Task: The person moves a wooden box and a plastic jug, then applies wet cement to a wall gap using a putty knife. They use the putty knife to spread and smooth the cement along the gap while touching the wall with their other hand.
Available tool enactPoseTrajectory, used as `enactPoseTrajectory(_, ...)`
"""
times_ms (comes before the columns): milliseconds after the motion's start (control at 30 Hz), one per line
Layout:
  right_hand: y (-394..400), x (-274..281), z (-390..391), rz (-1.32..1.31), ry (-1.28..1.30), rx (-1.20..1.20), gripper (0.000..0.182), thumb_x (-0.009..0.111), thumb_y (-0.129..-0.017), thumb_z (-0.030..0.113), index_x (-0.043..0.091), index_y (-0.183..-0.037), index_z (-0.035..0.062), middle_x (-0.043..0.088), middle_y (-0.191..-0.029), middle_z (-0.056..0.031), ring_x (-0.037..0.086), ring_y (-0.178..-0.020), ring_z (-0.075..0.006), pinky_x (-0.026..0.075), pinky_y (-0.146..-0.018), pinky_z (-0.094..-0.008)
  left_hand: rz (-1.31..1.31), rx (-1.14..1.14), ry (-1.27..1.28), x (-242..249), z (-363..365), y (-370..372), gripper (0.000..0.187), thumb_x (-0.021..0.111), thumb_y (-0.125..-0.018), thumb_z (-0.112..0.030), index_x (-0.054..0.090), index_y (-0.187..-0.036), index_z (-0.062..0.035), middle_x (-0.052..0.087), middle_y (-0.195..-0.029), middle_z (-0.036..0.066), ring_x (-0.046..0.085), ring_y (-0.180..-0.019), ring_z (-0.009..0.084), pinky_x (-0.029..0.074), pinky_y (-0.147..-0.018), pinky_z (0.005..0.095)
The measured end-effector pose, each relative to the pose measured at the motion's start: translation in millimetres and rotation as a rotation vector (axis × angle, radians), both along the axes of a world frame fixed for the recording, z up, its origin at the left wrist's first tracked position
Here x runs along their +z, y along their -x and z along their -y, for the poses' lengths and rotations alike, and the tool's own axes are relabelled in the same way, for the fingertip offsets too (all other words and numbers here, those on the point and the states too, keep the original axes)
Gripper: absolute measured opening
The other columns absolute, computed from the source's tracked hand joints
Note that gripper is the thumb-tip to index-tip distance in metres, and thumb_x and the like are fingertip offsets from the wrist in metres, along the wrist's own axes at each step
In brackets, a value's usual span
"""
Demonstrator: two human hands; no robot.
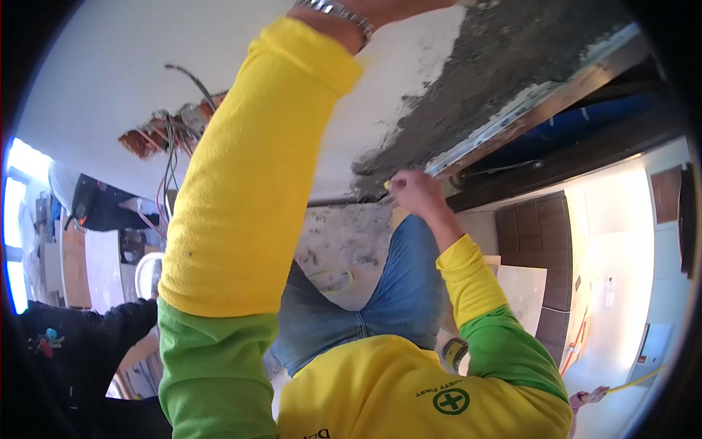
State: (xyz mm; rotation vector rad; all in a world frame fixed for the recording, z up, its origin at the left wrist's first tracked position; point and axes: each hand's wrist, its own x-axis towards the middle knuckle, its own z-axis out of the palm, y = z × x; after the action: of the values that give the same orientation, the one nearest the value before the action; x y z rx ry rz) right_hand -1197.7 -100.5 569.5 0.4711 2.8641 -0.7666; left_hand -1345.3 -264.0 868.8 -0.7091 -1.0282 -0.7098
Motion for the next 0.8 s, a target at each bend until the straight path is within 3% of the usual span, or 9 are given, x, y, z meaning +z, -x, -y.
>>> enactPoseTrajectory(33, -5.3, 0.6, 0.7, -0.034, 0.073, 0.013, 0.025, 0.065, -0.089, 0.032, 0.074, -0.099, 0.0115, 0.072, -0.097, -0.0169, 0.069, -0.097, -0.0355, 0.054, -0.082, -0.0415, 0.362, -0.201, 0.080, -4.3, 2.2, -19.9, 0.032, 0.052, -0.093, -0.034, 0.073, -0.102, -0.0128, 0.061, -0.131, 0.012, 0.048, -0.130, 0.0339, 0.024, -0.114, 0.0518)
enactPoseTrajectory(100, -30.8, 0.8, 13.0, -0.151, 0.407, -0.035, 0.031, 0.070, -0.089, 0.030, 0.071, -0.109, 0.0069, 0.073, -0.097, -0.0154, 0.071, -0.091, -0.0264, 0.054, -0.079, -0.0360, 0.262, -0.253, 0.060, -4.5, 2.4, -12.9, 0.033, 0.052, -0.093, -0.033, 0.074, -0.105, -0.0120, 0.059, -0.136, 0.013, 0.045, -0.135, 0.0338, 0.021, -0.116, 0.0509)
enactPoseTrajectory(167, -62.1, -8.1, 34.8, -0.632, 0.467, 0.004, 0.043, 0.072, -0.090, 0.027, 0.063, -0.126, 0.0051, 0.071, -0.094, -0.0095, 0.068, -0.082, -0.0164, 0.054, -0.069, -0.0303, 0.178, 0.231, 0.200, -4.9, 12.5, -6.5, 0.035, 0.051, -0.093, -0.033, 0.074, -0.108, -0.0108, 0.057, -0.140, 0.013, 0.042, -0.139, 0.0337, 0.018, -0.119, 0.0505)
enactPoseTrajectory(233, -89.7, -17.0, 62.6, -0.637, 0.838, -0.227, 0.055, 0.071, -0.092, 0.026, 0.052, -0.140, 0.0062, 0.065, -0.092, -0.0038, 0.062, -0.071, -0.0113, 0.051, -0.061, -0.0271, 0.198, 0.214, 0.230, -4.3, 14.3, -13.4, 0.037, 0.050, -0.094, -0.032, 0.074, -0.111, -0.0093, 0.055, -0.143, 0.014, 0.039, -0.142, 0.0334, 0.015, -0.120, 0.0501)
enactPoseTrajectory(367, -84.8, -19.1, 82.8, -0.515, 1.022, -0.321, 0.054, 0.066, -0.097, 0.024, 0.047, -0.144, 0.0069, 0.059, -0.085, 0.0002, 0.055, -0.062, -0.0081, 0.047, -0.055, -0.0235, 0.218, 0.201, 0.216, -2.6, 8.8, -7.3, 0.039, 0.047, -0.096, -0.036, 0.070, -0.118, -0.0131, 0.055, -0.142, 0.009, 0.040, -0.140, 0.0310, 0.015, -0.119, 0.0503)
enactPoseTrajectory(400, -73.8, -9.1, 86.2, -0.634, 1.063, -0.261, 0.050, 0.063, -0.098, 0.025, 0.048, -0.142, 0.0070, 0.059, -0.084, -0.0011, 0.056, -0.060, -0.0084, 0.048, -0.053, -0.0240, 0.230, 0.180, 0.208, -4.5, 8.1, -3.1, 0.042, 0.045, -0.097, -0.042, 0.067, -0.124, -0.0190, 0.053, -0.144, 0.005, 0.038, -0.141, 0.0280, 0.011, -0.119, 0.0503)
enactPoseTrajectory(500, -23.8, 50.6, 81.1, -0.837, 1.067, -0.216, 0.029, 0.057, -0.102, 0.028, 0.056, -0.122, 0.0077, 0.058, -0.076, -0.0020, 0.056, -0.056, -0.0100, 0.047, -0.049, -0.0248, 0.241, 0.089, 0.202, -2.4, 6.8, -3.8, 0.048, 0.037, -0.099, -0.043, 0.064, -0.128, -0.0157, 0.055, -0.142, 0.004, 0.038, -0.140, 0.0288, 0.008, -0.119, 0.0491)
enactPoseTrajectory(567, -0.9, 90.5, 68.1, -0.939, 1.398, -0.138, 0.024, 0.055, -0.103, 0.024, 0.059, -0.114, 0.0033, 0.056, -0.069, -0.0010, 0.052, -0.050, -0.0088, 0.041, -0.045, -0.0245, 0.225, 0.085, 0.212, -1.8, 8.5, -6.1, 0.049, 0.036, -0.099, -0.042, 0.062, -0.130, -0.0129, 0.055, -0.142, 0.005, 0.038, -0.140, 0.0287, 0.009, -0.119, 0.0490)
enactPoseTrajectory(800, -31.8, 49.5, 77.9, -0.798, 1.253, -0.237, 0.032, 0.054, -0.103, 0.034, 0.059, -0.088, 0.0067, 0.051, -0.057, 0.0001, 0.049, -0.044, -0.0081, 0.036, -0.042, -0.0240, 0.282, 0.141, 0.270, 30.1, 45.2, -12.4, 0.048, 0.036, -0.103, -0.040, 0.054, -0.138, -0.0115, 0.052, -0.145, 0.009, 0.040, -0.138, 0.0307, 0.015, -0.116, 0.0504)
